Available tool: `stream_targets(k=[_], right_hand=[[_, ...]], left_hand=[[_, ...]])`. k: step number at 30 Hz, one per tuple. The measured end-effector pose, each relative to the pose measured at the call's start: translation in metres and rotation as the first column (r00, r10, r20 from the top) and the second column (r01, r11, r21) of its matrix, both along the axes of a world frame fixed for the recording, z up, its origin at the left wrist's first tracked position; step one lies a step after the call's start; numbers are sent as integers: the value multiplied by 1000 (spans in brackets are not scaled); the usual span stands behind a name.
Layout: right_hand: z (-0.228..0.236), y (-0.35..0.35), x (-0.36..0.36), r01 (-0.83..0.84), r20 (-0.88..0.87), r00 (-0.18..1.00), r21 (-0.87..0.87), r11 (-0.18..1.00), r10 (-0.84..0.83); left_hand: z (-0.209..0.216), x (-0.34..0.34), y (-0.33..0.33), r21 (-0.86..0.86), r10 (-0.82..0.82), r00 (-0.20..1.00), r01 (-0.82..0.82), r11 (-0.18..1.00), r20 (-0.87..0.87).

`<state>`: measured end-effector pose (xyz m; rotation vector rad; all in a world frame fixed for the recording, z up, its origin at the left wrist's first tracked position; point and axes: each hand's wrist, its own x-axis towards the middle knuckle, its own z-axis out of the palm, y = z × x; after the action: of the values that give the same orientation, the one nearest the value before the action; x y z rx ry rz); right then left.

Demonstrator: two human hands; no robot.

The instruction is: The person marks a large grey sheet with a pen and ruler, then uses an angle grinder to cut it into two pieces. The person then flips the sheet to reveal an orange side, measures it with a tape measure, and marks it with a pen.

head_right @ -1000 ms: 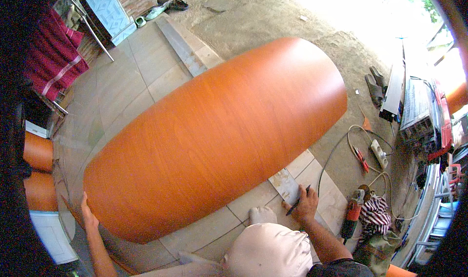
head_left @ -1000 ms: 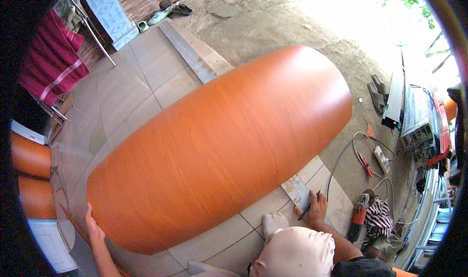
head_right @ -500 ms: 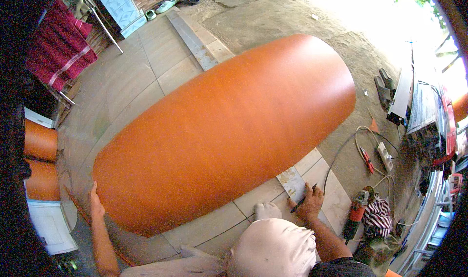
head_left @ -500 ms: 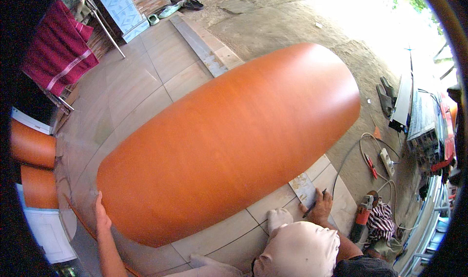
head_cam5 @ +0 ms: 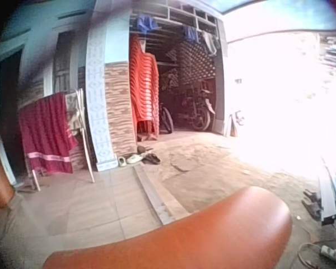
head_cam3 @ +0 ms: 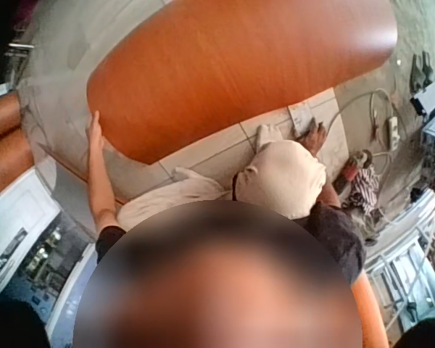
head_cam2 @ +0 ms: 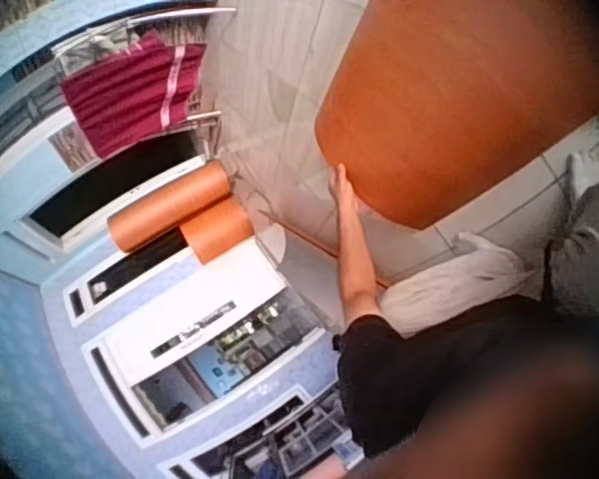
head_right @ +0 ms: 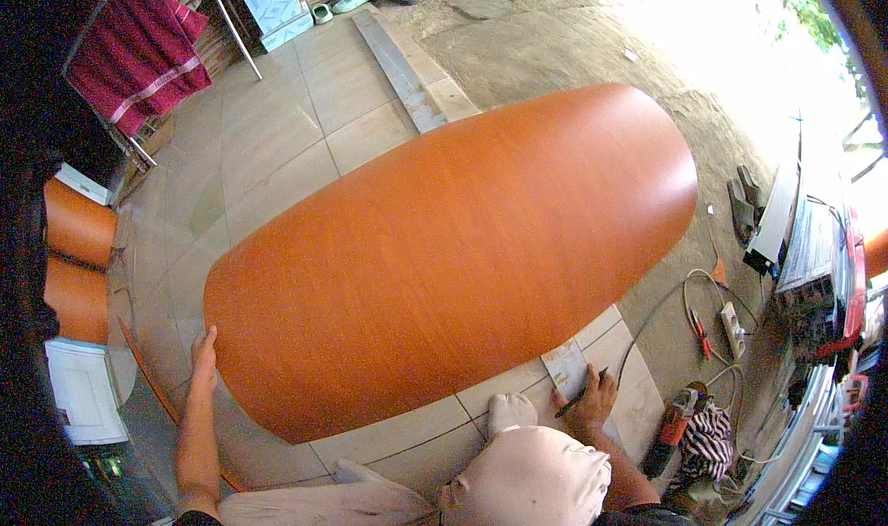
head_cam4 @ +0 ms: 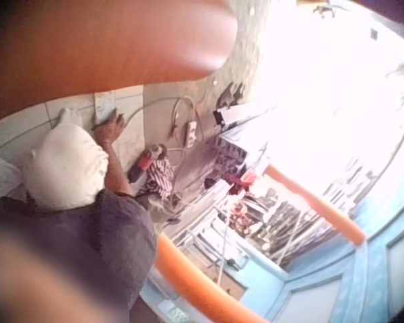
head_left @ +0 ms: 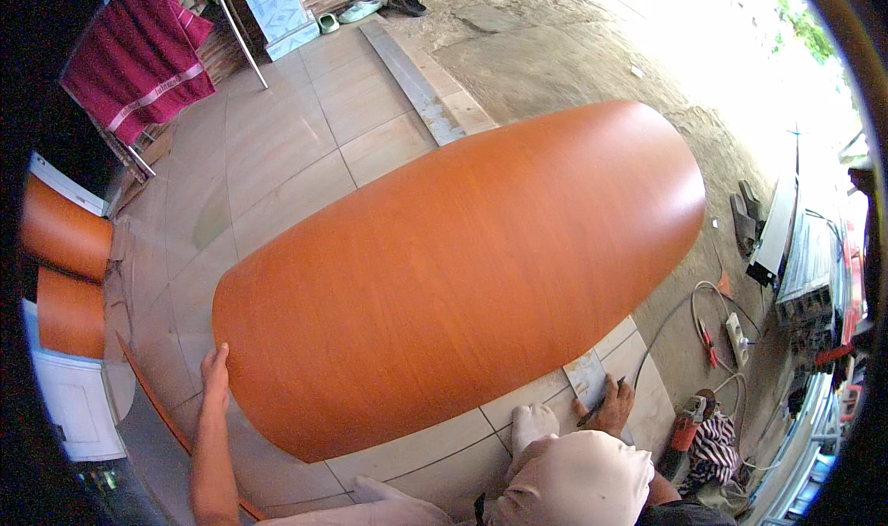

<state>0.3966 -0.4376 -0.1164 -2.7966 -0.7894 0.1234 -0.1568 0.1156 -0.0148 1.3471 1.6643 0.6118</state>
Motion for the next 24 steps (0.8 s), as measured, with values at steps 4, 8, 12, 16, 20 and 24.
stream_targets(k=[4, 8, 12, 16, 20, 24], right_hand=[[0, 0, 0, -5, -10, 1000, -5, 1000, 5], [-2, 0, -2, -12, 24, 1000, 12, 1000, 11], [-5, -2, -4, -26, 65, 998, 27, 999, 24], [-8, -5, -3, -2, 36, 999, 2, 1000, 2], [-10, -6, -1, -20, 24, 1000, -1, 1000, 20], [-9, -5, -1, -35, 28, 999, -7, 999, 35]], left_hand=[[-19, 2, 6, 89, 38, 984, -22, 996, -173], [-32, 2, 8, 197, 42, 892, 53, 979, -450], [-37, 6, 10, 242, 72, 809, 88, 966, -583], [-39, 14, 10, 326, 92, 792, 140, 935, -603], [-37, 20, 14, 312, 81, 759, 165, 936, -646], [-38, 22, 19, 321, 135, 765, 98, 942, -629]])
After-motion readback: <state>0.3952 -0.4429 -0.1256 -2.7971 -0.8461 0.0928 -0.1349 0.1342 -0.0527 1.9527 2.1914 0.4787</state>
